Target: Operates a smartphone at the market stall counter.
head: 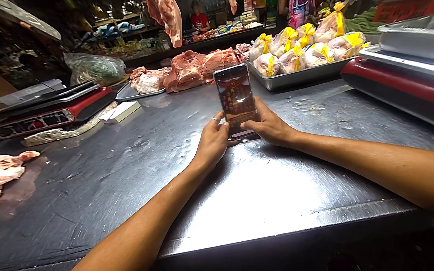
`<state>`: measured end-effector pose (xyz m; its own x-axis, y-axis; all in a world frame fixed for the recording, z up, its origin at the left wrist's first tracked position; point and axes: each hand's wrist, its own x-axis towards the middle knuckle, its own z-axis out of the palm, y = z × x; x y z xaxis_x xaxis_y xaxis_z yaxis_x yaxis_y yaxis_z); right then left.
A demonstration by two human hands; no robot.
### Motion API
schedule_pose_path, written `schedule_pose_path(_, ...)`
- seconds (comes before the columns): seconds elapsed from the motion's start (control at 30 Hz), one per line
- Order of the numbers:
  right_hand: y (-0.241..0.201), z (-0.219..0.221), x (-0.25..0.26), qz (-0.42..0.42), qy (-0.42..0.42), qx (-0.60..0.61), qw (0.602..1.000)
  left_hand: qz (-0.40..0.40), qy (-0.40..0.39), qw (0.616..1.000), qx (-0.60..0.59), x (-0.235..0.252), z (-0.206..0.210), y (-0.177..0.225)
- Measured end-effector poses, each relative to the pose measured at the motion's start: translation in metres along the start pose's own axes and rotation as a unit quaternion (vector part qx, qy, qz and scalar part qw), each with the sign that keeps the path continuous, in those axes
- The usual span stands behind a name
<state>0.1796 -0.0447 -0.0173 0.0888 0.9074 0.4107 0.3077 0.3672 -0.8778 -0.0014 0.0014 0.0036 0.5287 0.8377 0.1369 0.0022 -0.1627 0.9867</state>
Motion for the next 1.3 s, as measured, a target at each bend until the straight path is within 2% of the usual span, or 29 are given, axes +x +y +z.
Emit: schedule_pose_path(1.3, -0.0005, 0.0006, 0.0004, -0.003, -0.002, 0.01, 1.0, 0.005, -0.005, 1.0, -0.001, -0.0003, -0.0003, 0.0001)
